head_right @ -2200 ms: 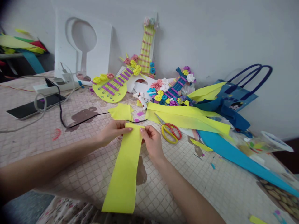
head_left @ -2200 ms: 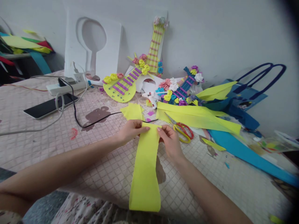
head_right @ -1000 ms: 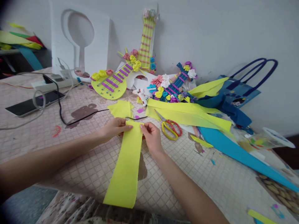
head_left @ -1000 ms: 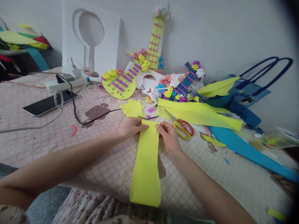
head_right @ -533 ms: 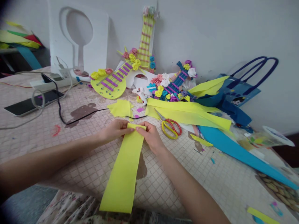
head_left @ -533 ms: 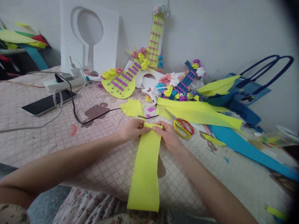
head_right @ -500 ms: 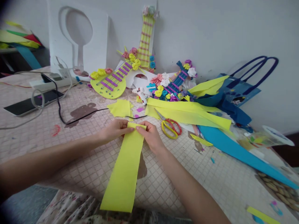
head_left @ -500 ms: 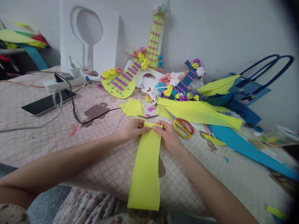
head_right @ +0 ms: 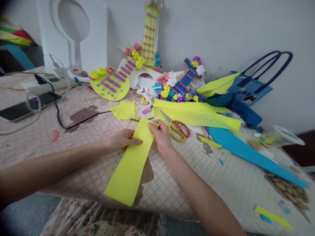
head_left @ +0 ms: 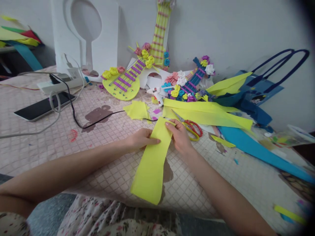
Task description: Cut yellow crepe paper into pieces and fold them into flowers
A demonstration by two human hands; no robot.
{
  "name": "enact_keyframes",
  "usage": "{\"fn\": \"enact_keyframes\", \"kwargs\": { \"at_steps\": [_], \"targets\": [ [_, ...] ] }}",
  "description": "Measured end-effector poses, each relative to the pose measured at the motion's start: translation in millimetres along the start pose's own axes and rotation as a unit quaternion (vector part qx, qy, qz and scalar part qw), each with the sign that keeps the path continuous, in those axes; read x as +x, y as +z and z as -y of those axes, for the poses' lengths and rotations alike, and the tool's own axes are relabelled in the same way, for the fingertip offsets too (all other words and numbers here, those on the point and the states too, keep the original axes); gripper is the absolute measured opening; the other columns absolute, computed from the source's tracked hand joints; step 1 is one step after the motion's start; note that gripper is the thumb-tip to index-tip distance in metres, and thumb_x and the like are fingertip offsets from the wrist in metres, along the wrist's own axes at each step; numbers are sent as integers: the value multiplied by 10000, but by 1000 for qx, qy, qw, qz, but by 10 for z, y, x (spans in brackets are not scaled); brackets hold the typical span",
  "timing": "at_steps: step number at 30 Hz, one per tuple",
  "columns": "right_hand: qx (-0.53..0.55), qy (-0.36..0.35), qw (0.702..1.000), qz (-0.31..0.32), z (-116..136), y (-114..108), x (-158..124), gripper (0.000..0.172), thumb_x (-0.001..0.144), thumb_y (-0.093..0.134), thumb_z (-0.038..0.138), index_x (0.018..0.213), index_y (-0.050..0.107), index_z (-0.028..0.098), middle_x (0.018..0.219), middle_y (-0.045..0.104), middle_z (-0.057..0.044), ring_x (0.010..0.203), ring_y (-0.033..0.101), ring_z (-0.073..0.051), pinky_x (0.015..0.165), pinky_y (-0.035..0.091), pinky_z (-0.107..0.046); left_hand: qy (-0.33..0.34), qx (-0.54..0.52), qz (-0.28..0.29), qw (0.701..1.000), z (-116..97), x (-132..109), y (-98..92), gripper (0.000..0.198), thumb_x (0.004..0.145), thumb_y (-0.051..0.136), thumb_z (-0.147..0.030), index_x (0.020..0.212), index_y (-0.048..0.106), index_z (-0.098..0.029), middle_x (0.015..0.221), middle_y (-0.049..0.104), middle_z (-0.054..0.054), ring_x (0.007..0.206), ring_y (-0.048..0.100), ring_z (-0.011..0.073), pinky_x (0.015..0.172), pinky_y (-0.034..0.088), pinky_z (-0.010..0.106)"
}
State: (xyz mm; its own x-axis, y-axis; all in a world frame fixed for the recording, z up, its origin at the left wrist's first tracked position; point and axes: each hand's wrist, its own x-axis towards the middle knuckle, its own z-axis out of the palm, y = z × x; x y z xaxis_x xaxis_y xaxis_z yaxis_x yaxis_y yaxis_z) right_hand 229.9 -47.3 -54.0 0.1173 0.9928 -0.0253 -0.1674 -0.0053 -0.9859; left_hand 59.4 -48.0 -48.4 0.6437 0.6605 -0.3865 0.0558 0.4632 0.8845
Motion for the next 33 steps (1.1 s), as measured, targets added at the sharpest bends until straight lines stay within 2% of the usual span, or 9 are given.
{"fn": "enact_keyframes", "kwargs": {
  "at_steps": [11,16,20,23,28,33],
  "targets": [
    [7,-36,997,-68,22,-172,183,250,626,708,359,775,556,228,687,619,25,619,571,-151,591,474,-286,-5,-25,53,998,68,-7,-29,309,659,771,-286,907,677,-128,882,730,79,722,691,182,723,530,295],
    [2,-58,994,-93,49,-282,247,231,623,705,349,752,553,232,683,614,33,626,575,-151,593,480,-285,-22,-21,67,997,57,-9,-68,344,635,785,-262,943,676,-153,887,733,57,751,694,185,694,530,272],
    [4,-66,992,-109,52,-369,289,231,621,701,344,756,550,234,675,599,45,603,567,-142,546,468,-272,-42,18,53,998,2,-21,-139,318,634,783,-272,898,668,-136,880,732,65,733,690,176,648,520,245],
    [0,-66,991,-115,41,-418,306,238,620,701,349,762,549,235,680,593,50,596,562,-135,512,448,-257,-50,67,67,994,-27,-7,-239,316,646,768,-311,890,664,-138,887,731,62,692,683,164,631,511,240],
    [-29,-53,991,-119,8,-463,304,240,617,702,364,742,545,233,622,563,56,540,517,-129,433,384,-235,-34,156,47,986,-86,8,-390,366,656,745,-381,916,613,-159,834,728,44,653,671,160,581,485,230],
    [-71,-33,990,-115,-17,-497,290,222,616,701,367,708,556,225,611,563,47,522,488,-124,417,354,-230,-26,241,35,970,-165,-24,-427,362,662,719,-402,905,592,-167,785,716,34,632,658,169,565,470,238]
  ]
}}
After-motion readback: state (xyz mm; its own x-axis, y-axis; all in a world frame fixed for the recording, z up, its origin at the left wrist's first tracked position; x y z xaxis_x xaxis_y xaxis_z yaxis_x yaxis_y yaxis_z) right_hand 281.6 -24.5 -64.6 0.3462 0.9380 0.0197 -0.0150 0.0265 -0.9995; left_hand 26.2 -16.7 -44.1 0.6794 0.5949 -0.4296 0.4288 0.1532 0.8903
